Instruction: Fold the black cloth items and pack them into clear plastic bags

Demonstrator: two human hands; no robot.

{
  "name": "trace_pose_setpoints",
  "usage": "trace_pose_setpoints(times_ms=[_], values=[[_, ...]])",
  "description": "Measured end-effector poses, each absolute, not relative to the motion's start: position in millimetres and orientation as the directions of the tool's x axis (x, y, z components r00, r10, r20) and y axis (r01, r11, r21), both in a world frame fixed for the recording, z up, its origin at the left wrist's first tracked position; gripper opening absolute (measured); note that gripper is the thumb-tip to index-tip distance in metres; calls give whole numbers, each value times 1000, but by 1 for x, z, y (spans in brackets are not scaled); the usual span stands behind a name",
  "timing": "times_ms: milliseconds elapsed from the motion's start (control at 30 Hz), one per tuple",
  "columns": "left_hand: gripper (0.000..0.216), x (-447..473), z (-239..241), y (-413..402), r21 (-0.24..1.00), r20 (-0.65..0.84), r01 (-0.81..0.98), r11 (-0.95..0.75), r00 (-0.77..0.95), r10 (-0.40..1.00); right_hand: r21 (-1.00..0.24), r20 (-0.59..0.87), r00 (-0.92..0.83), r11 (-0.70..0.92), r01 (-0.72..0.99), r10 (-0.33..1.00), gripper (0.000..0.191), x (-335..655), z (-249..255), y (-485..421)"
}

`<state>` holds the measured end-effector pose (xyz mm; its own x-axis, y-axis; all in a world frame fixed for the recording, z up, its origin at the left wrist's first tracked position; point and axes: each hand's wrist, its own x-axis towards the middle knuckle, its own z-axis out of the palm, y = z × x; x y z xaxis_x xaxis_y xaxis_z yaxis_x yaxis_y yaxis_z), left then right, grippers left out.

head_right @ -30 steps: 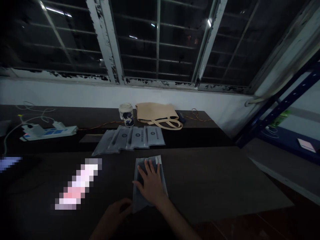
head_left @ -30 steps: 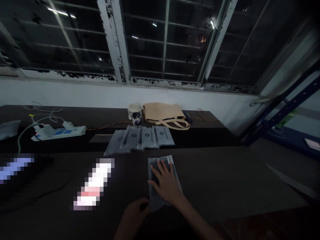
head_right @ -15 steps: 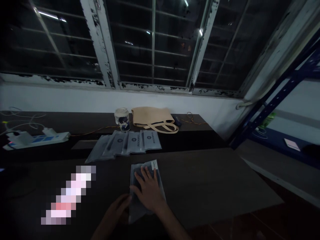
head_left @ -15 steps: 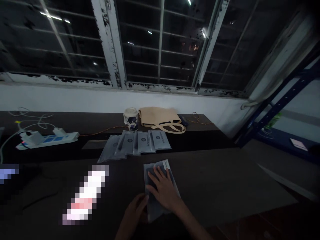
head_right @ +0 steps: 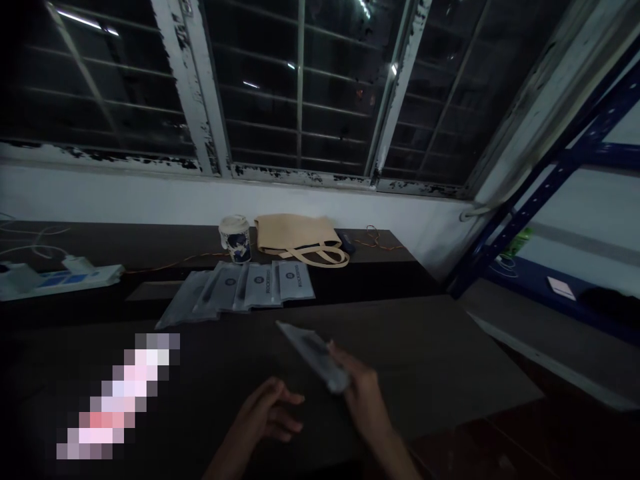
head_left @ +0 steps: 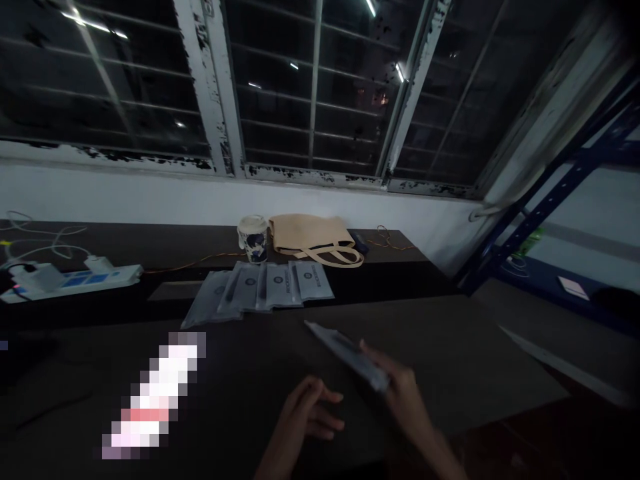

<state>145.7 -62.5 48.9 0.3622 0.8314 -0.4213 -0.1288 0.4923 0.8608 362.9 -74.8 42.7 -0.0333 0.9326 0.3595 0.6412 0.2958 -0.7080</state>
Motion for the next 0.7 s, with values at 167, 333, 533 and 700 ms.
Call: trace_pose_setpoints(times_ms=[167, 333, 533, 700], values=[[53, 142, 31, -83, 875, -432, -60, 480, 351, 831, -697, 362, 245, 87, 711, 899, 36, 423, 103, 13], [49, 107, 21, -84, 877, -464, -64, 477, 150, 873, -440, 537, 17, 263, 858, 843, 48, 415, 90, 84], [37, 58, 32, -89, 903, -424, -96, 418, -59, 904, -291, 303, -84, 176, 940, 949, 48, 375, -5, 108], [32, 16, 46, -48, 931, -244, 226, 287, -199, 949, -263, 246, -68, 134, 955, 967, 63, 374, -29, 103]])
